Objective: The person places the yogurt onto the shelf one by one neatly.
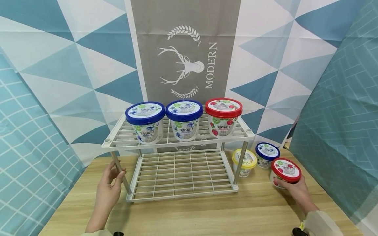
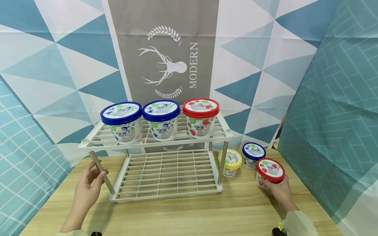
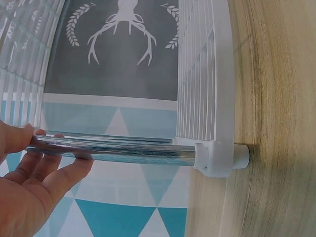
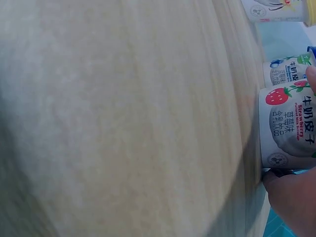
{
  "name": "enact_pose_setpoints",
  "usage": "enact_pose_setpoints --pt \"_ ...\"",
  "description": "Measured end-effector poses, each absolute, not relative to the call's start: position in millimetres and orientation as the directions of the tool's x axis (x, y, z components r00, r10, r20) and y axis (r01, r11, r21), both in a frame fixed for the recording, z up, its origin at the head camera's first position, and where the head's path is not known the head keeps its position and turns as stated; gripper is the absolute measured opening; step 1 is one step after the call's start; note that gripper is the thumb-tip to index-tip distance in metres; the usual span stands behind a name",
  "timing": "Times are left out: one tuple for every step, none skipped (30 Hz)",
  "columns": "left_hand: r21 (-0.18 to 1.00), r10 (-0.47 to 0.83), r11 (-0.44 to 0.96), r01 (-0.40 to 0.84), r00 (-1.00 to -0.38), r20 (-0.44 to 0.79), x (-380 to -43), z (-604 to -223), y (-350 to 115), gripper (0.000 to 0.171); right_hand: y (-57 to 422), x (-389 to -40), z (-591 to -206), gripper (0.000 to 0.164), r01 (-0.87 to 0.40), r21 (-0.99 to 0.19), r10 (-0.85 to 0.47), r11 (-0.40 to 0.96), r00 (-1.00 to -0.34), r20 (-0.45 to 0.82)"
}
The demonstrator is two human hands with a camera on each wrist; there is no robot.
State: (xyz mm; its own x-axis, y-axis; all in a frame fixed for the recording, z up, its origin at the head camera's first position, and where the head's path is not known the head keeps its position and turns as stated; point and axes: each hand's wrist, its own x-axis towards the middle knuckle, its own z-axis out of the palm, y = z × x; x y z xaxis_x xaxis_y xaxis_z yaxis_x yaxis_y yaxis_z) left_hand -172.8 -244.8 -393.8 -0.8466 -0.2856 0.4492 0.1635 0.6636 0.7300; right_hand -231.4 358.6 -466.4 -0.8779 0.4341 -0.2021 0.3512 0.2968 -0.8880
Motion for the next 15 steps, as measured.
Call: enact_pose_setpoints --pt "0.730 -0.286 0.663 0.163 -0.846 0.449 -172.9 -393.9 -244.9 0.044 358.7 -232.0 -467.3 0.126 0.351 -0.889 0.436 0.295 -0.877 -0.202" --pt "0.731 -0.287 0.663 0.163 -0.846 0.449 -172.9 -394.1 -244.9 0.044 358.6 -232.7 -468.0 0.125 0.351 -0.889 0.441 0.293 -0.875 -0.200" --pt "0.732 -0.287 0.661 0.164 -0.846 0.449 -173.1 -393.8 -244.8 0.044 358.5 -233.3 -468.4 0.125 0.350 -0.891 0.444 0.290 -0.874 -0.198" --pt "0.732 -0.285 0.660 0.166 -0.846 0.449 -173.2 -393.4 -244.7 0.044 358.4 -233.7 -468.8 0.124 0.349 -0.892 0.448 0.288 -0.872 -0.197" --pt "0.733 -0.284 0.659 0.169 -0.846 0.450 -173.2 -393.0 -244.6 0.044 358.3 -234.0 -469.2 0.122 0.349 -0.892 0.452 0.287 -0.871 -0.196" --pt "0.732 -0.281 0.659 0.173 -0.847 0.452 -173.3 -392.6 -244.5 0.044 358.2 -234.1 -469.4 0.121 0.349 -0.893 0.454 0.285 -0.870 -0.194" --pt "0.733 -0.280 0.658 0.174 -0.847 0.452 -173.2 -392.1 -244.3 0.044 358.1 -234.1 -469.5 0.120 0.347 -0.894 0.455 0.284 -0.869 -0.193" --pt "0.733 -0.278 0.657 0.176 -0.847 0.452 -173.2 -391.8 -244.1 0.045 357.9 -234.2 -469.4 0.119 0.345 -0.895 0.457 0.283 -0.869 -0.190" --pt "0.732 -0.275 0.657 0.178 -0.848 0.454 -173.2 -391.6 -244.3 0.045 357.9 -234.0 -469.5 0.118 0.343 -0.896 0.457 0.284 -0.870 -0.188" --pt "0.733 -0.274 0.656 0.179 -0.849 0.452 -173.0 -391.5 -244.1 0.045 357.9 -233.7 -469.7 0.117 0.341 -0.895 0.457 0.286 -0.870 -0.186" --pt "0.734 -0.273 0.655 0.180 -0.849 0.452 -173.0 -391.4 -244.0 0.045 357.8 -233.5 -469.8 0.117 0.340 -0.896 0.456 0.287 -0.870 -0.185" --pt "0.735 -0.272 0.654 0.180 -0.850 0.450 -172.9 -391.4 -244.0 0.045 357.8 -233.3 -469.9 0.116 0.338 -0.896 0.456 0.288 -0.871 -0.182" --pt "0.736 -0.273 0.653 0.179 -0.850 0.449 -172.8 -391.5 -244.1 0.045 357.8 -233.2 -470.1 0.116 0.338 -0.896 0.457 0.289 -0.871 -0.182" --pt "0.736 -0.273 0.652 0.180 -0.850 0.450 -172.9 -391.7 -244.3 0.045 357.7 -233.2 -470.3 0.116 0.338 -0.895 0.458 0.290 -0.871 -0.180" --pt "0.737 -0.274 0.652 0.179 -0.851 0.448 -172.9 -392.0 -244.5 0.045 357.6 -233.2 -470.5 0.116 0.337 -0.895 0.458 0.292 -0.871 -0.179"
